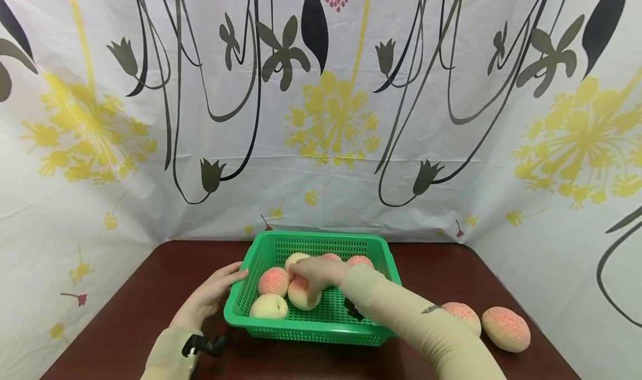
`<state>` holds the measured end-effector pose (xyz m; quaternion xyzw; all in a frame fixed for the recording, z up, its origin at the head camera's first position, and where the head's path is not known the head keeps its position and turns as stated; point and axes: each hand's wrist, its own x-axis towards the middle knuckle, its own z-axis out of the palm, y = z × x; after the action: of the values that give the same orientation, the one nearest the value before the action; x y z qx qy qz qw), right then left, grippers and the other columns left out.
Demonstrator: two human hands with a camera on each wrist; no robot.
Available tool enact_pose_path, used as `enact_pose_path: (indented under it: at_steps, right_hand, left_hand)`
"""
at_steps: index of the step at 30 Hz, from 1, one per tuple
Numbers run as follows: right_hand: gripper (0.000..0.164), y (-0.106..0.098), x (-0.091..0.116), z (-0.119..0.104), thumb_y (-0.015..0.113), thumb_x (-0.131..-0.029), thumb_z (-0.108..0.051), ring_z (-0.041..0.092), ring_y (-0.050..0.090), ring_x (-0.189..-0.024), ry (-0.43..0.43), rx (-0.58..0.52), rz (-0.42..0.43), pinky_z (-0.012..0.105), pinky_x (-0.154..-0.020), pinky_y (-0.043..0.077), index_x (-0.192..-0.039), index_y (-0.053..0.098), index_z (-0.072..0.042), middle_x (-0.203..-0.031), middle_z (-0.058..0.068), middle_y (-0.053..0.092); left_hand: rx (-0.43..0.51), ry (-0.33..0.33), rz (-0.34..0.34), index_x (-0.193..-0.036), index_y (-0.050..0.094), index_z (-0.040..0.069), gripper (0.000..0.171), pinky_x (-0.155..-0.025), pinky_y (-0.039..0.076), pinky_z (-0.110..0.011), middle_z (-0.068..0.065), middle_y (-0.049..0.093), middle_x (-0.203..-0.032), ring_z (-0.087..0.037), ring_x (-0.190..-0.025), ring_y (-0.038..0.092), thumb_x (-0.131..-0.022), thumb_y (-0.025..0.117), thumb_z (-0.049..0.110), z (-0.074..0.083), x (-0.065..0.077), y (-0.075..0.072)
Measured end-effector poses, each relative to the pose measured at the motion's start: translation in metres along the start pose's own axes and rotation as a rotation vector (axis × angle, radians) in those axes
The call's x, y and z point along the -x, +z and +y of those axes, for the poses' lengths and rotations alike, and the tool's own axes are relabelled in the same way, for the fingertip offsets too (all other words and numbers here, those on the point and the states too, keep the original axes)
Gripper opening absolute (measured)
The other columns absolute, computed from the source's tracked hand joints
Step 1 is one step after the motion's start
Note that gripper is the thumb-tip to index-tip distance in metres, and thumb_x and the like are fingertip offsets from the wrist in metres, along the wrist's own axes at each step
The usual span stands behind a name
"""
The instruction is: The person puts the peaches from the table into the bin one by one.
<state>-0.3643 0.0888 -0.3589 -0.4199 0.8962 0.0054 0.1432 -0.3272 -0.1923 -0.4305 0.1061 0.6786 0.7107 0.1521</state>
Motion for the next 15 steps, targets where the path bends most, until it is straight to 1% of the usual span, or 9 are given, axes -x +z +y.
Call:
enact_pose_path:
  at_steps: [4, 8, 15]
  right_hand:
    - [0.044, -0.0006, 0.0000, -0.0014, 0.085, -0.076, -0.026, 0.008, 0.042, -0.070, 0.014, 0.116, 0.051, 0.029, -0.058, 0.034, -0.109, 0.056, -0.031, -0.087, -0.014, 0.047]
    - [0.044, -0.0005, -0.0005, -0.0018, 0.085, -0.075, -0.025, 0.009, 0.043, -0.069, 0.015, 0.124, 0.072, 0.030, -0.059, 0.035, -0.109, 0.057, -0.031, -0.087, -0.014, 0.048]
    - [0.050, 0.0011, -0.0018, -0.0033, 0.085, -0.075, -0.029, 0.010, 0.040, -0.063, 0.037, 0.147, 0.056, 0.029, -0.056, 0.033, -0.116, 0.057, -0.031, -0.087, -0.012, 0.047]
  left_hand:
    - [0.009, -0.003, 0.027, -0.147, 0.038, 0.005, 0.062, -0.073, 0.056, -0.038, -0.021, 0.063, -0.117, -0.025, -0.088, 0.069, -0.099, 0.057, 0.037, 0.0006, -0.0006, -0.0002]
    - [0.011, -0.003, 0.031, -0.148, 0.036, 0.004, 0.062, -0.071, 0.056, -0.036, -0.022, 0.063, -0.116, -0.024, -0.087, 0.070, -0.099, 0.057, 0.036, 0.0014, -0.0002, -0.0006]
    - [0.018, 0.001, 0.023, -0.148, 0.035, 0.003, 0.061, -0.073, 0.056, -0.038, -0.022, 0.062, -0.117, -0.025, -0.089, 0.069, -0.100, 0.056, 0.034, 0.0005, 0.0000, -0.0004]
